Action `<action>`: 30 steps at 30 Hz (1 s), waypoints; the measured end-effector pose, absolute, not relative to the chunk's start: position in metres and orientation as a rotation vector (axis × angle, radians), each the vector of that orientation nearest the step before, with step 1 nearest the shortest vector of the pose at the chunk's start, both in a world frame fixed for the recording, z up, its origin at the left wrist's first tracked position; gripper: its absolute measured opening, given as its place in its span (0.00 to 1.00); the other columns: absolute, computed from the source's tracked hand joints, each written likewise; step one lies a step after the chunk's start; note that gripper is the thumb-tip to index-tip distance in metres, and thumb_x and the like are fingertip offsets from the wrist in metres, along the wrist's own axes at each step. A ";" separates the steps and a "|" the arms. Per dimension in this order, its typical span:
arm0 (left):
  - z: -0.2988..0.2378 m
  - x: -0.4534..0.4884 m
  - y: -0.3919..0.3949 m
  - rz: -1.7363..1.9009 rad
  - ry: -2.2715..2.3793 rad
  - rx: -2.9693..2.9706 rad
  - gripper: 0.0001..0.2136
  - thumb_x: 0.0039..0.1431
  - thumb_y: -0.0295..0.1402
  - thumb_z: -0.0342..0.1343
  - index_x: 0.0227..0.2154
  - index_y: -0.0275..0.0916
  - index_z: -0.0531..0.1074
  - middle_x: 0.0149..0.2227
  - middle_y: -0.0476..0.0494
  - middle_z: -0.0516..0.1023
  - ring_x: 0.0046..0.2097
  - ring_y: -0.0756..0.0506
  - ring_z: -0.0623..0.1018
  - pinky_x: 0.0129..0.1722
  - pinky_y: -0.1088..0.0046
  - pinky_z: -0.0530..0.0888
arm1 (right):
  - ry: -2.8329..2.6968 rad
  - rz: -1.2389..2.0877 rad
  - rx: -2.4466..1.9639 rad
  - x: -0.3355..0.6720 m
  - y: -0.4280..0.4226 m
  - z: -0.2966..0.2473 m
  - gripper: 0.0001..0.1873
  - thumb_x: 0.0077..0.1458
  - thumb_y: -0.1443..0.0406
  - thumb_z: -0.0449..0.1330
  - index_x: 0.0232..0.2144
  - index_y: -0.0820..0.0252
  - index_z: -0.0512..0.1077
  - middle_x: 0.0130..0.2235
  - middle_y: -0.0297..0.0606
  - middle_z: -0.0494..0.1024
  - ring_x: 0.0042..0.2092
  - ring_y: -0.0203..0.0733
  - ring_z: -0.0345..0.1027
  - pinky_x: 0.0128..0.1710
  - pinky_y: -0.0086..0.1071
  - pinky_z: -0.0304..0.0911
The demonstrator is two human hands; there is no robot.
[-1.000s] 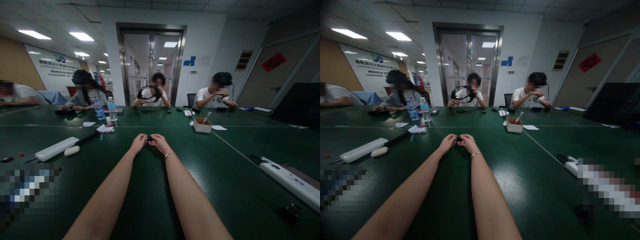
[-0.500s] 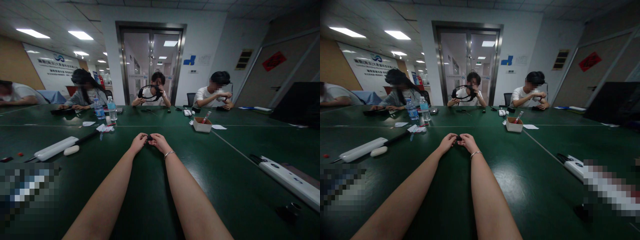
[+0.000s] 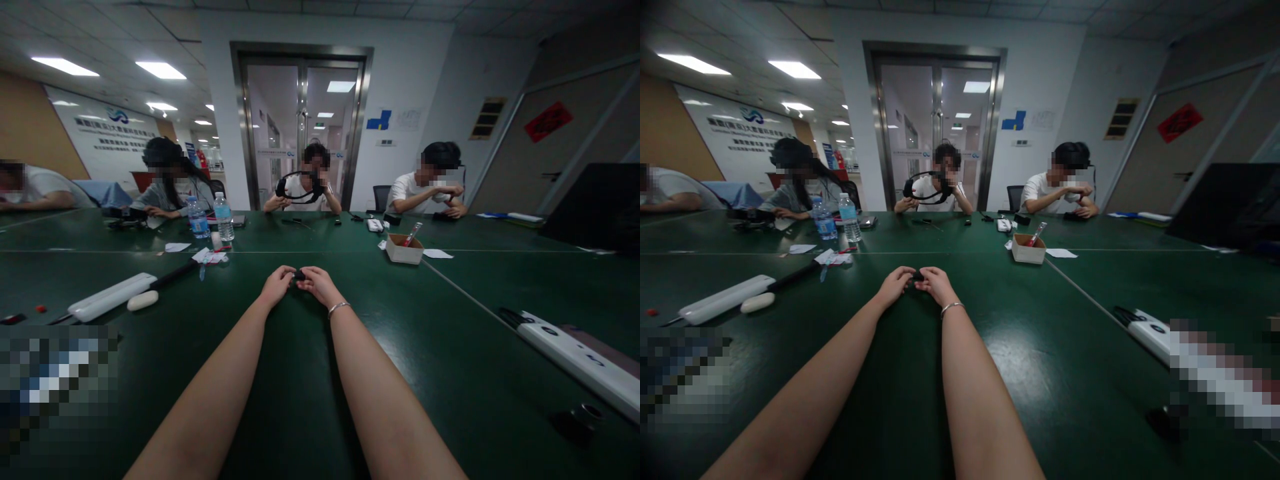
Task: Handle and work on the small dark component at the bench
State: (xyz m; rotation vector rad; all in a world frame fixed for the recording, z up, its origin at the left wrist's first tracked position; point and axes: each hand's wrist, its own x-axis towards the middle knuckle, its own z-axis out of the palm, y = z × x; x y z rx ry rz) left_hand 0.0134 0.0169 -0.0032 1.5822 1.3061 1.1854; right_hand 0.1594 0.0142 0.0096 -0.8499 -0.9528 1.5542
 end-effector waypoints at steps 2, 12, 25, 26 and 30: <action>-0.002 0.014 0.016 1.184 1.311 1.554 0.12 0.53 0.36 0.48 0.38 0.39 0.70 0.27 0.49 0.70 0.25 0.52 0.68 0.22 0.80 0.64 | -0.949 1.544 -0.852 0.159 0.015 0.009 0.01 0.54 0.73 0.57 0.31 0.66 0.67 0.24 0.37 0.72 0.22 0.34 0.70 0.23 0.27 0.70; -0.003 0.014 0.015 1.208 1.281 1.557 0.12 0.54 0.37 0.47 0.38 0.38 0.69 0.25 0.49 0.69 0.23 0.53 0.67 0.21 0.80 0.63 | -0.961 1.551 -0.833 0.159 0.015 0.008 0.01 0.54 0.72 0.57 0.30 0.66 0.67 0.25 0.37 0.72 0.22 0.35 0.70 0.24 0.27 0.70; -0.002 0.014 0.017 1.187 1.184 1.570 0.11 0.53 0.37 0.49 0.36 0.37 0.70 0.22 0.50 0.69 0.22 0.54 0.67 0.20 0.80 0.62 | -0.971 1.553 -0.842 0.160 0.014 0.009 0.03 0.56 0.73 0.53 0.31 0.67 0.67 0.24 0.39 0.73 0.22 0.35 0.70 0.25 0.27 0.70; -0.002 0.014 0.016 1.189 1.179 1.568 0.11 0.53 0.36 0.50 0.36 0.37 0.70 0.23 0.50 0.70 0.22 0.54 0.67 0.20 0.81 0.62 | -0.969 1.552 -0.843 0.160 0.014 0.009 0.04 0.57 0.73 0.53 0.31 0.67 0.67 0.24 0.38 0.73 0.22 0.35 0.70 0.25 0.27 0.70; -0.001 0.015 0.015 1.199 1.171 1.576 0.11 0.54 0.37 0.47 0.36 0.36 0.69 0.20 0.50 0.69 0.21 0.53 0.67 0.21 0.80 0.63 | -0.960 1.563 -0.839 0.160 0.014 0.010 0.03 0.57 0.73 0.53 0.32 0.67 0.67 0.25 0.38 0.73 0.22 0.35 0.70 0.24 0.27 0.69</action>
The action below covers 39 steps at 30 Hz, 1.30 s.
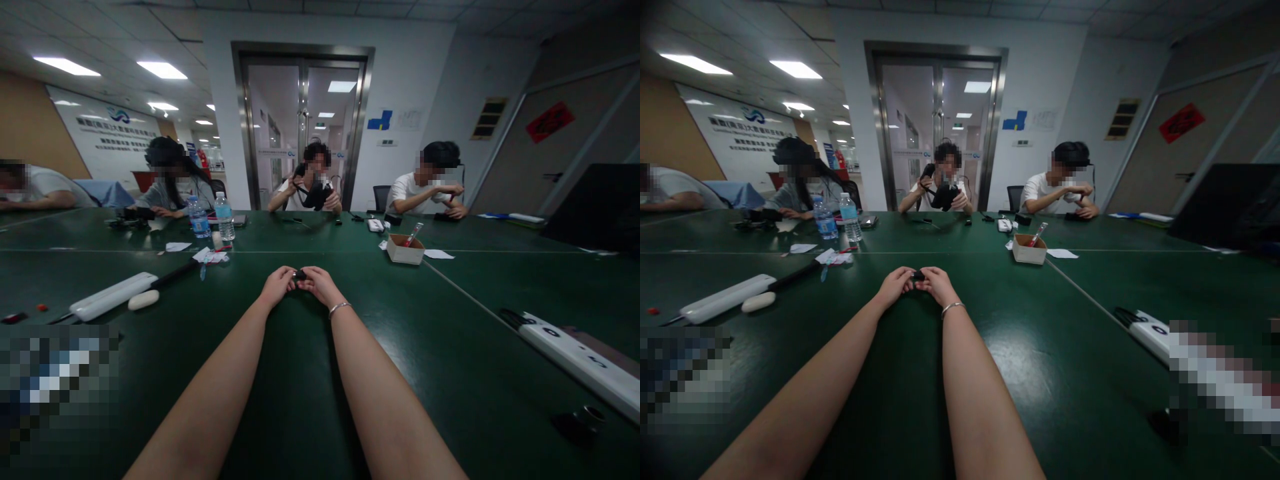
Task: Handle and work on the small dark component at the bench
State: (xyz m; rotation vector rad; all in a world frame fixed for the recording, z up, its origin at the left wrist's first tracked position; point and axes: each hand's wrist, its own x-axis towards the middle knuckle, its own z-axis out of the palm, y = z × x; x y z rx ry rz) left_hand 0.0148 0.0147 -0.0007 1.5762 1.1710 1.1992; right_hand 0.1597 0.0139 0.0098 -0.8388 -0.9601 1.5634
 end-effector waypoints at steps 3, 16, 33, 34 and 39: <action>-0.002 0.014 0.015 1.218 1.202 1.575 0.12 0.53 0.36 0.49 0.37 0.37 0.69 0.24 0.49 0.70 0.23 0.53 0.68 0.21 0.80 0.63 | -0.956 1.564 -0.845 0.160 0.014 0.010 0.03 0.57 0.74 0.53 0.32 0.67 0.67 0.24 0.39 0.73 0.22 0.35 0.70 0.24 0.27 0.69; -0.006 0.012 0.018 1.218 1.242 1.584 0.12 0.53 0.36 0.49 0.39 0.38 0.69 0.28 0.49 0.71 0.24 0.53 0.69 0.22 0.80 0.65 | -0.962 1.567 -0.847 0.160 0.014 0.010 0.03 0.56 0.74 0.54 0.31 0.67 0.67 0.25 0.38 0.73 0.23 0.35 0.70 0.24 0.27 0.69; -0.007 0.011 0.018 1.248 1.272 1.653 0.12 0.53 0.35 0.51 0.39 0.39 0.70 0.33 0.46 0.71 0.26 0.53 0.70 0.24 0.79 0.66 | -0.952 1.570 -0.851 0.159 0.012 0.013 0.05 0.57 0.75 0.52 0.31 0.67 0.67 0.24 0.38 0.72 0.23 0.35 0.71 0.24 0.27 0.69; -0.007 0.011 0.019 1.248 1.265 1.651 0.12 0.53 0.37 0.50 0.39 0.39 0.70 0.30 0.47 0.71 0.25 0.53 0.69 0.23 0.79 0.66 | -0.950 1.572 -0.847 0.159 0.012 0.013 0.05 0.57 0.75 0.52 0.31 0.67 0.67 0.25 0.38 0.73 0.23 0.35 0.71 0.24 0.27 0.70; -0.005 0.012 0.016 1.210 1.277 1.677 0.14 0.55 0.42 0.47 0.36 0.39 0.70 0.24 0.50 0.70 0.23 0.52 0.68 0.22 0.79 0.64 | -0.958 1.578 -0.835 0.159 0.012 0.012 0.05 0.57 0.74 0.52 0.31 0.67 0.67 0.26 0.40 0.73 0.23 0.35 0.71 0.25 0.27 0.70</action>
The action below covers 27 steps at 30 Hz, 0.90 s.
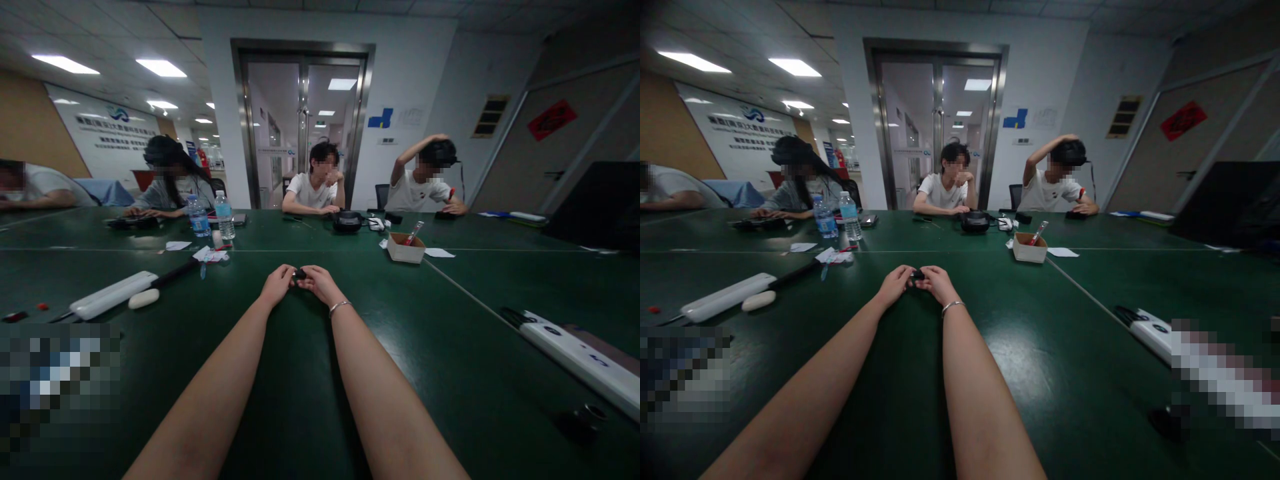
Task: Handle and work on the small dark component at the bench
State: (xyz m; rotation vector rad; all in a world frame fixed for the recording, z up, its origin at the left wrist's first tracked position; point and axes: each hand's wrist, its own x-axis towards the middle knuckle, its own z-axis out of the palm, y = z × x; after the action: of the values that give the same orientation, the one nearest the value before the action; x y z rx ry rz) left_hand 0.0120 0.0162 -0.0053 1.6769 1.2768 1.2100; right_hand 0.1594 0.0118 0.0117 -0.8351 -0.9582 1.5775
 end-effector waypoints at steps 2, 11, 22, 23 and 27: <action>-0.005 0.012 0.016 1.212 1.280 1.677 0.12 0.54 0.39 0.48 0.38 0.40 0.70 0.28 0.48 0.72 0.24 0.53 0.68 0.23 0.79 0.65 | -0.965 1.576 -0.834 0.160 0.012 0.011 0.04 0.57 0.74 0.52 0.32 0.67 0.67 0.26 0.40 0.73 0.24 0.35 0.71 0.25 0.27 0.70; -0.006 0.012 0.016 1.219 1.246 1.683 0.13 0.55 0.40 0.46 0.37 0.38 0.70 0.24 0.50 0.69 0.23 0.53 0.68 0.22 0.80 0.64 | -0.958 1.572 -0.841 0.159 0.015 0.008 0.03 0.57 0.74 0.54 0.32 0.67 0.67 0.25 0.39 0.73 0.24 0.35 0.71 0.25 0.26 0.70; -0.003 0.013 0.014 1.230 1.269 1.603 0.12 0.53 0.35 0.47 0.39 0.39 0.68 0.25 0.50 0.69 0.21 0.54 0.67 0.19 0.81 0.62 | -0.961 1.582 -0.849 0.159 0.014 0.011 0.02 0.56 0.73 0.55 0.31 0.67 0.67 0.25 0.39 0.73 0.23 0.35 0.71 0.25 0.27 0.70; -0.004 0.013 0.015 1.238 1.263 1.622 0.12 0.54 0.36 0.46 0.39 0.39 0.68 0.23 0.51 0.69 0.20 0.54 0.66 0.19 0.81 0.62 | -0.959 1.582 -0.847 0.159 0.013 0.011 0.03 0.57 0.74 0.54 0.31 0.67 0.67 0.25 0.39 0.73 0.23 0.35 0.71 0.25 0.27 0.70; -0.006 0.013 0.017 1.252 1.262 1.629 0.12 0.55 0.37 0.44 0.38 0.38 0.69 0.20 0.52 0.67 0.19 0.54 0.65 0.20 0.80 0.62 | -0.948 1.573 -0.859 0.159 0.012 0.013 0.05 0.58 0.75 0.52 0.31 0.67 0.66 0.25 0.39 0.73 0.22 0.35 0.70 0.24 0.27 0.69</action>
State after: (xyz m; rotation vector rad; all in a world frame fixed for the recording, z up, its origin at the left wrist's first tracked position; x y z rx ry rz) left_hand 0.0129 0.0167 -0.0062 1.6289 1.2618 1.2518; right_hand 0.1586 0.0117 0.0128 -0.8587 -0.9484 1.5730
